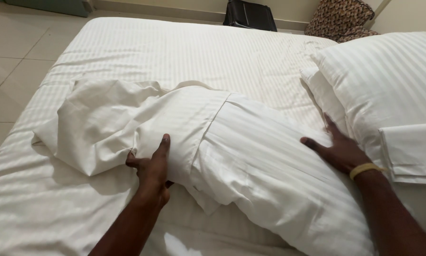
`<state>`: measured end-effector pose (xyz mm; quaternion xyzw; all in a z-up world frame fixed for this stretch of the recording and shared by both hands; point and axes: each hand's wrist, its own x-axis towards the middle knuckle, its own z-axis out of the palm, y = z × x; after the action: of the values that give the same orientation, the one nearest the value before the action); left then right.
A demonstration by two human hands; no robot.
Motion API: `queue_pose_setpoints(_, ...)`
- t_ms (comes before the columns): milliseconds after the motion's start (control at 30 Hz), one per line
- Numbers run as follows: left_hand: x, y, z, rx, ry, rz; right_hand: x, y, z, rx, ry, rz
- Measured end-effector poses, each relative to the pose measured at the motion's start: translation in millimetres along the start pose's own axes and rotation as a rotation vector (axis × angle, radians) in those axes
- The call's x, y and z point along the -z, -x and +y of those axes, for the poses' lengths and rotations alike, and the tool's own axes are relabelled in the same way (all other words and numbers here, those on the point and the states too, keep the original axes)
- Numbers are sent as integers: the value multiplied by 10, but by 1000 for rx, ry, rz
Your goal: The person inserts a pillow into a white pillowcase on a bed. They align the corners, push the pillow inside, and smooth the case. Finally, they fluff and adjust the pillow on the bed.
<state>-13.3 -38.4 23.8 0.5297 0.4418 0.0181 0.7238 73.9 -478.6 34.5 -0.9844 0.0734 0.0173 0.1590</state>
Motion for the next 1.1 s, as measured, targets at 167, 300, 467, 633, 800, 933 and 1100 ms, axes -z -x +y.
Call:
queue_pose_setpoints(167,2,-47,67,36,83,-70,101,7,-269,124,46,-79)
queue_pose_setpoints(300,-28,-436,-201,-18,148,-29,120,-183,-243,334,133,-2)
queue_pose_setpoints(467,27,-555,-42,-34,134,-3,625,98,-802,296,203,-44)
queue_pose_setpoints(633,204,-481,349,84,144,-113,872,324,-915,290,306,-259)
queue_pose_setpoints(800,223,-443,304,-19,-44,-216,905,756,-764,439,490,-808)
queue_pose_setpoints(933,280,-423,266,-34,-78,-339,982,1223,-1156,332,583,-895)
queue_pose_setpoints(1100,401,-711,170,23,-197,-353,875,998,-1108,-38,430,-986)
